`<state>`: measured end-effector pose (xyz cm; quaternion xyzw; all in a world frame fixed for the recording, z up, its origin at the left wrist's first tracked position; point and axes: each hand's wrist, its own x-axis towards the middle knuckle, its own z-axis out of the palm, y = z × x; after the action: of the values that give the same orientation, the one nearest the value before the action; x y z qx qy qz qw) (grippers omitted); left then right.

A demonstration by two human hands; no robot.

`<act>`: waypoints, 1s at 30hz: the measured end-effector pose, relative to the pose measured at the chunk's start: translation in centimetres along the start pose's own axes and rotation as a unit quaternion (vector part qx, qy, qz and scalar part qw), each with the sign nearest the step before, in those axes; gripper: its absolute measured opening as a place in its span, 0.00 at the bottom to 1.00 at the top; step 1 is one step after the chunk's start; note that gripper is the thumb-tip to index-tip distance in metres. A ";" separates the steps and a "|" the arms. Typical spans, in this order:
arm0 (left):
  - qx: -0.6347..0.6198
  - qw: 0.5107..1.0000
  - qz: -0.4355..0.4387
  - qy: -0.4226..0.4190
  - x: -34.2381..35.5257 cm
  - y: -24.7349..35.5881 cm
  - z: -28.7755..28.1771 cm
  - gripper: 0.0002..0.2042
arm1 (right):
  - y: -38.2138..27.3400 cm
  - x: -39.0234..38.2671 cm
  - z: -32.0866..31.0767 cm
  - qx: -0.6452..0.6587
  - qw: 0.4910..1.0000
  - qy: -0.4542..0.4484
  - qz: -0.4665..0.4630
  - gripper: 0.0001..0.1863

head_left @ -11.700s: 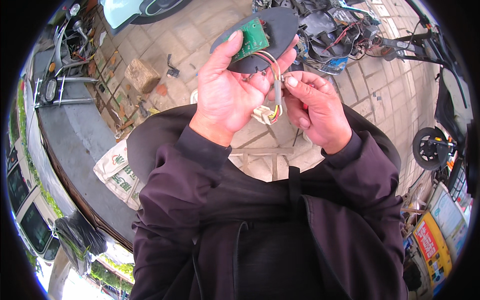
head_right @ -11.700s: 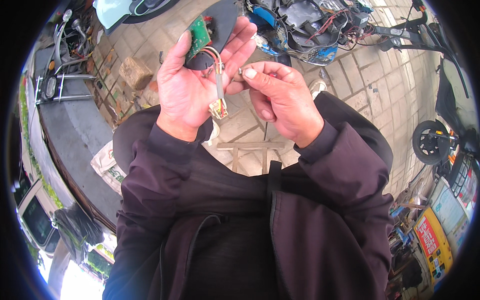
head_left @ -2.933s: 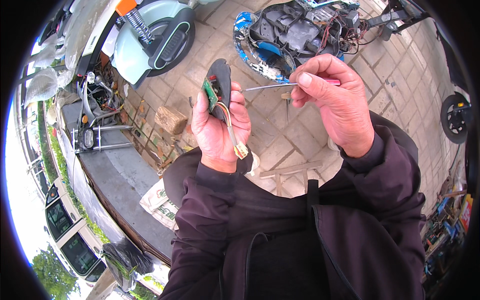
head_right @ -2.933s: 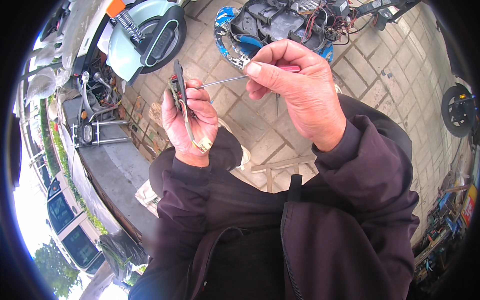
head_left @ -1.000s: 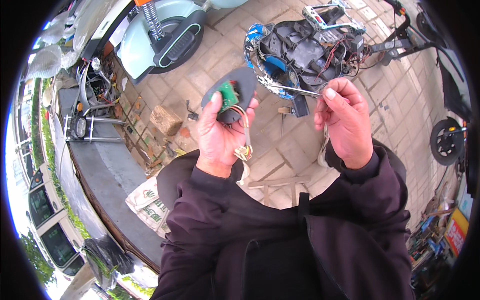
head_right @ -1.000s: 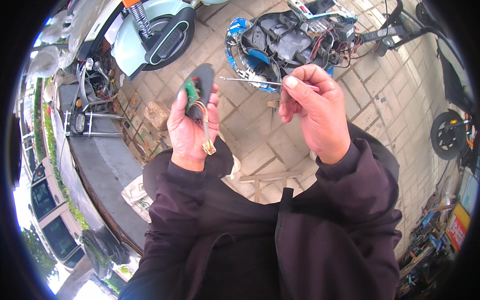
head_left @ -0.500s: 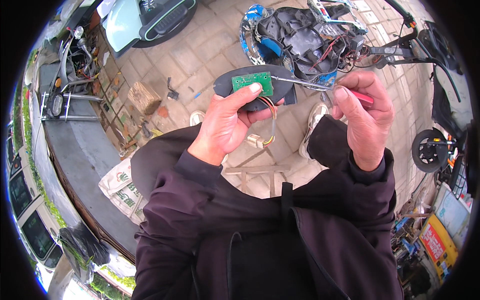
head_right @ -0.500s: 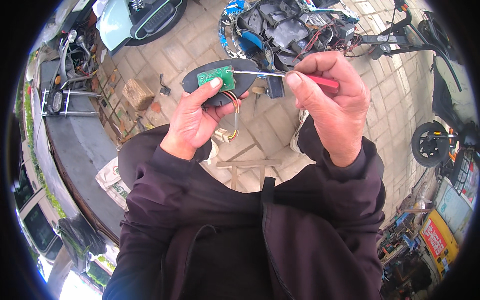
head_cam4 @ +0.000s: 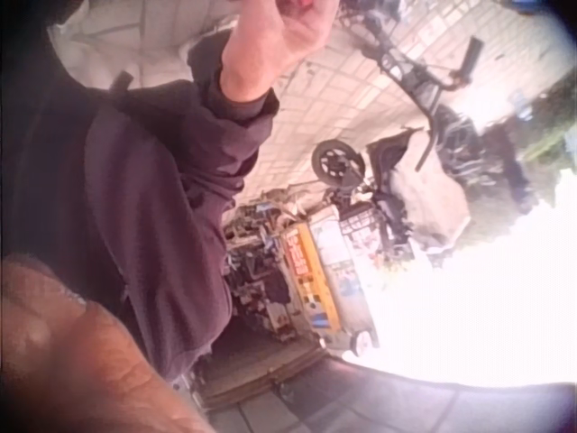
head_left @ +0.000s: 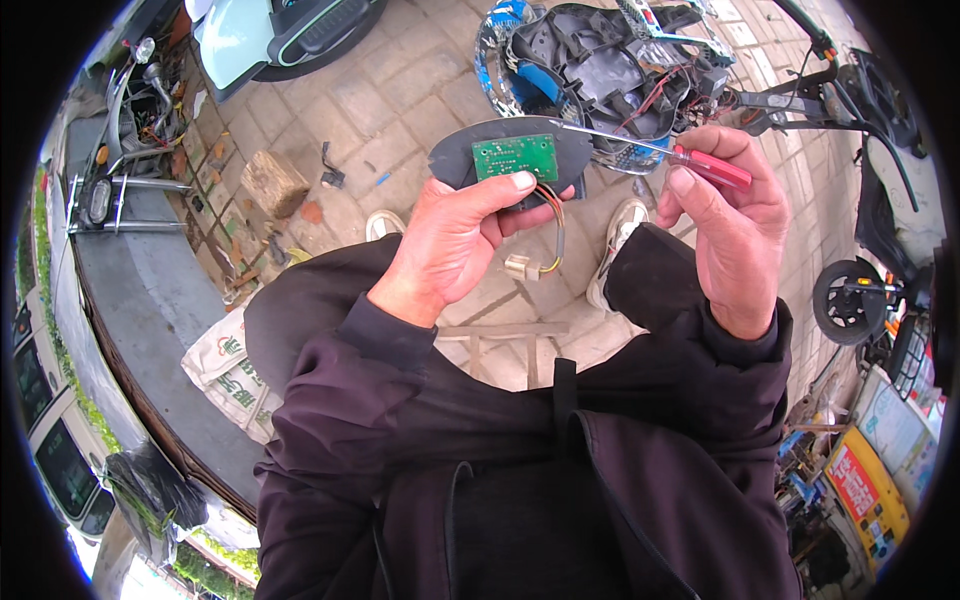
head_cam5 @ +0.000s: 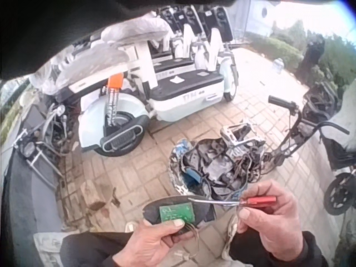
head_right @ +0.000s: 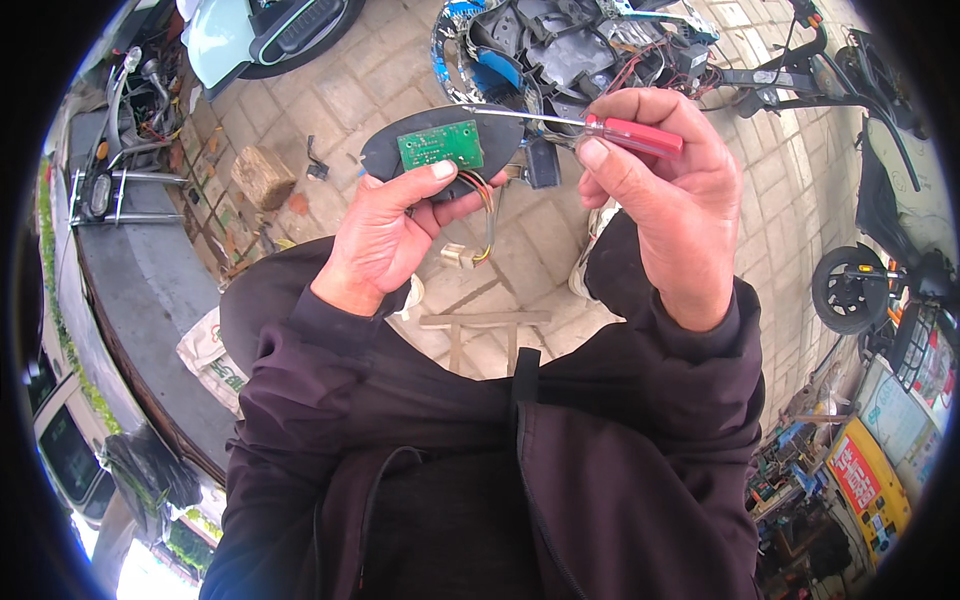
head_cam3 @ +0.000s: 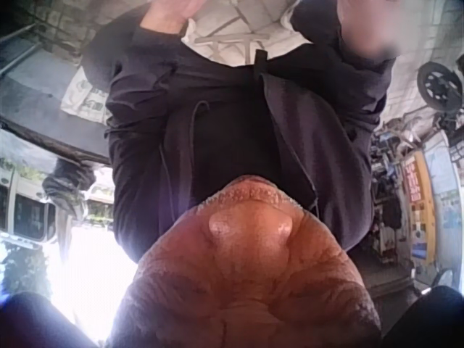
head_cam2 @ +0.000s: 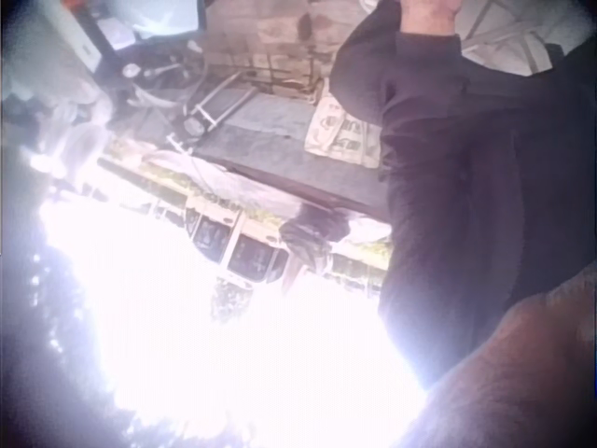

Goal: The person holds a small green circuit board with attached wires and repeatedly turns it over to view both sides. They then place the board onto a black plastic cover and use a screwdriver to press or adjust components on the board. The person continues to manipulate the board and wires while holding the cover.

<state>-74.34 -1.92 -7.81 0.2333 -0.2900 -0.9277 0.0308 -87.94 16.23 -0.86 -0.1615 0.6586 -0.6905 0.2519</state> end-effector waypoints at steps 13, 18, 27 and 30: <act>0.016 1.000 -0.006 0.016 0.2 -0.9 0.0 0.16 | -0.1 -1.0 0.4 -0.237 0.968 0.036 -0.073 0.08; 0.025 0.999 -0.009 0.020 0.1 -1.0 0.0 0.16 | 0.4 -0.7 0.5 -0.241 0.965 0.047 -0.090 0.08; 0.028 0.999 -0.008 0.013 0.1 -1.1 0.0 0.16 | 0.6 -0.7 0.6 -0.244 0.966 0.049 -0.071 0.07; 0.028 0.999 -0.013 0.014 0.1 -1.1 0.0 0.16 | 0.6 -0.6 0.6 -0.256 0.962 0.049 -0.076 0.07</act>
<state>-74.38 -0.98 -8.47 0.2505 -0.3126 -0.9161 0.0157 -87.00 16.09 -1.37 -0.2361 0.8109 -0.5226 0.1161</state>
